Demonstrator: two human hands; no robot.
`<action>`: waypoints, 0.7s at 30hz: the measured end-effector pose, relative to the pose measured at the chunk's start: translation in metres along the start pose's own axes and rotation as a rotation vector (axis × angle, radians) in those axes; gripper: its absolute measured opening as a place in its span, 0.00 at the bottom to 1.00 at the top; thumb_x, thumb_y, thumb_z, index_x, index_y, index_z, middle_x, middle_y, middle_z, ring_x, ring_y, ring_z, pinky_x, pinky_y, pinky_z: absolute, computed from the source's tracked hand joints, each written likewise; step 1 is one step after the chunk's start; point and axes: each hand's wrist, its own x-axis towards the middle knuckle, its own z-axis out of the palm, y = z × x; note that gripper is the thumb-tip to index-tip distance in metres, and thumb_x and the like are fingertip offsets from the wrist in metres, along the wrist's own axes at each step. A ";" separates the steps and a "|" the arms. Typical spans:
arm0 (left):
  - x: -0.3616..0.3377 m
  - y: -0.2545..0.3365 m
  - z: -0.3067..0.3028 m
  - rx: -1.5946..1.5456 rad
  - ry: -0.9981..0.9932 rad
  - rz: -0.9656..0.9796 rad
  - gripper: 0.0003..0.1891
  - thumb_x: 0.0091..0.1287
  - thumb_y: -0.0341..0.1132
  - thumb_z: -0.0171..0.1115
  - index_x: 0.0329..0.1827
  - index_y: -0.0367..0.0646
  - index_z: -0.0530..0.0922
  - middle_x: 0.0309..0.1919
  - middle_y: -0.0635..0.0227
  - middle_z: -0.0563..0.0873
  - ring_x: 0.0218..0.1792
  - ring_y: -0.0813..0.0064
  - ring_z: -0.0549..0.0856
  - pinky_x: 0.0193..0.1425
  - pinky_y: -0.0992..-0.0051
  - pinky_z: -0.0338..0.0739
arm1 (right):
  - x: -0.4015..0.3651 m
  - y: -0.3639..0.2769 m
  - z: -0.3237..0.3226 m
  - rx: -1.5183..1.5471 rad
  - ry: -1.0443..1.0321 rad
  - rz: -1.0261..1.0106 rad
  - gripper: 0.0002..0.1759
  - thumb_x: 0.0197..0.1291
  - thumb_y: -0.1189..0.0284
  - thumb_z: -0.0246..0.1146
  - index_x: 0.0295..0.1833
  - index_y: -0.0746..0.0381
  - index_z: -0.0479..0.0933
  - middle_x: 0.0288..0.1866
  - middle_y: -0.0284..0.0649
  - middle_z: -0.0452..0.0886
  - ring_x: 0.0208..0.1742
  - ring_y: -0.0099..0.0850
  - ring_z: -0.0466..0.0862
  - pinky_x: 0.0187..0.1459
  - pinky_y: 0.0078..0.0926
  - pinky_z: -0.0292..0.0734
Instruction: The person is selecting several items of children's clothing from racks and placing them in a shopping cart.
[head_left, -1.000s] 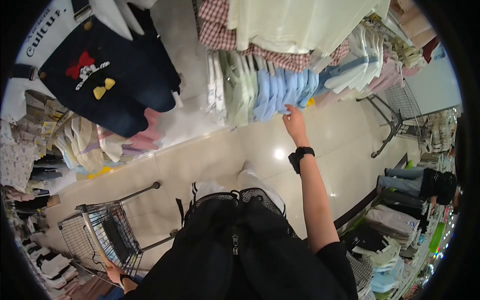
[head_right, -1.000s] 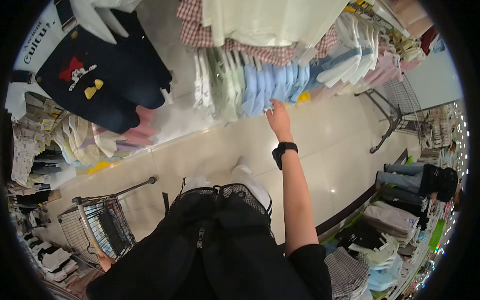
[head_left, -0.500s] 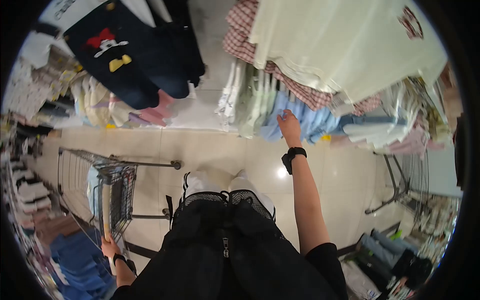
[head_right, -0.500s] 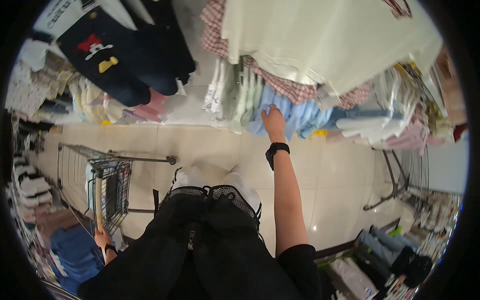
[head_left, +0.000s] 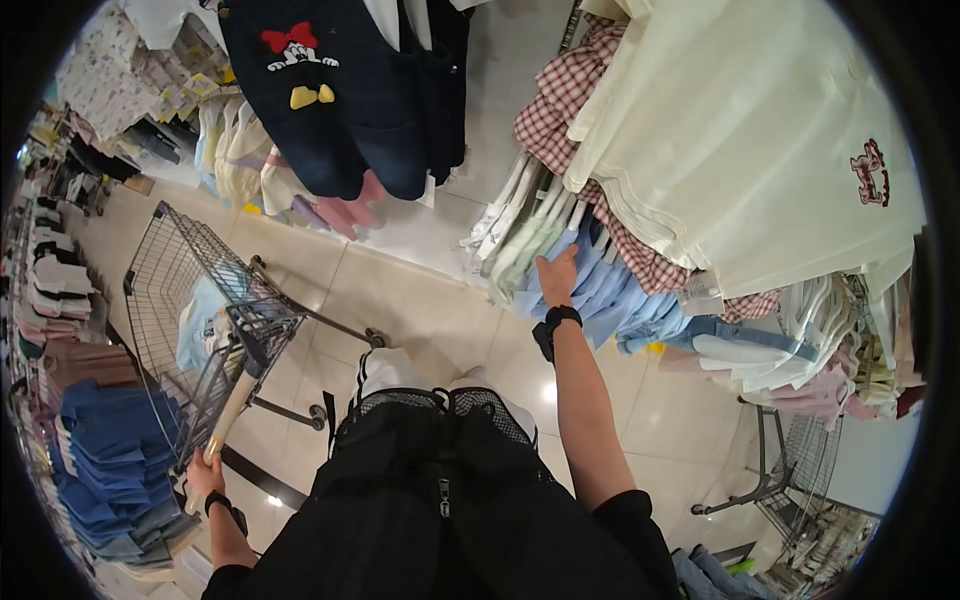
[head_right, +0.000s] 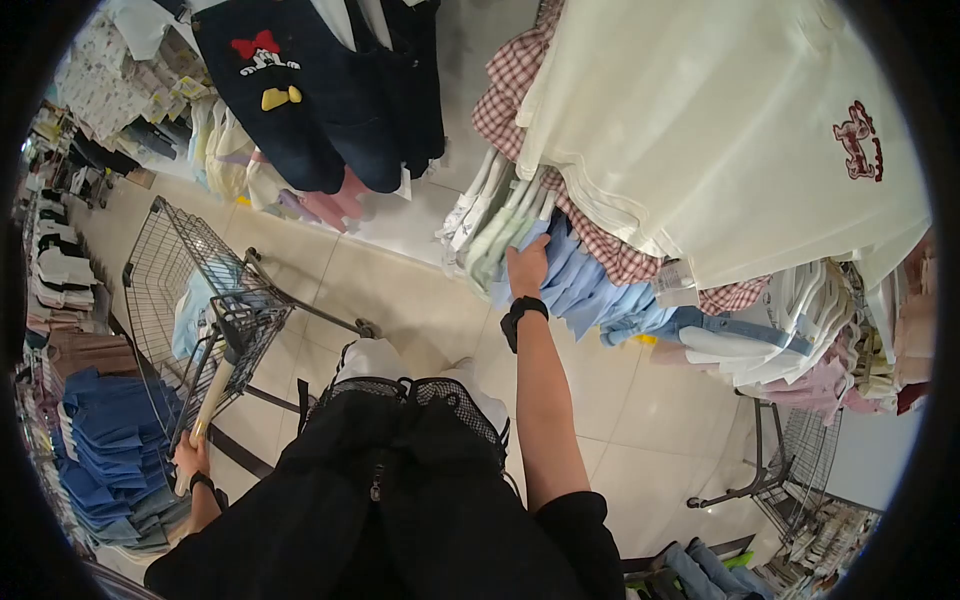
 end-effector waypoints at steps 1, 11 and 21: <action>0.000 0.000 0.001 0.001 0.001 -0.009 0.19 0.48 0.45 0.61 0.39 0.42 0.74 0.24 0.53 0.79 0.30 0.49 0.77 0.33 0.56 0.69 | -0.001 0.005 0.001 0.001 -0.005 -0.008 0.39 0.43 0.67 0.61 0.58 0.72 0.50 0.44 0.60 0.73 0.44 0.53 0.75 0.44 0.40 0.71; 0.034 0.031 -0.001 0.011 0.091 0.010 0.18 0.50 0.48 0.59 0.31 0.42 0.72 0.22 0.55 0.79 0.26 0.51 0.78 0.29 0.59 0.70 | -0.027 0.067 -0.077 0.260 0.317 -0.250 0.22 0.40 0.75 0.56 0.45 0.70 0.66 0.33 0.51 0.73 0.34 0.39 0.74 0.41 0.29 0.69; 0.057 0.035 0.007 0.030 0.211 -0.015 0.20 0.47 0.49 0.63 0.33 0.42 0.73 0.21 0.57 0.78 0.26 0.55 0.78 0.26 0.60 0.69 | -0.197 0.057 -0.141 -0.289 0.119 -0.411 0.12 0.39 0.71 0.62 0.30 0.61 0.68 0.16 0.44 0.69 0.17 0.43 0.71 0.20 0.33 0.65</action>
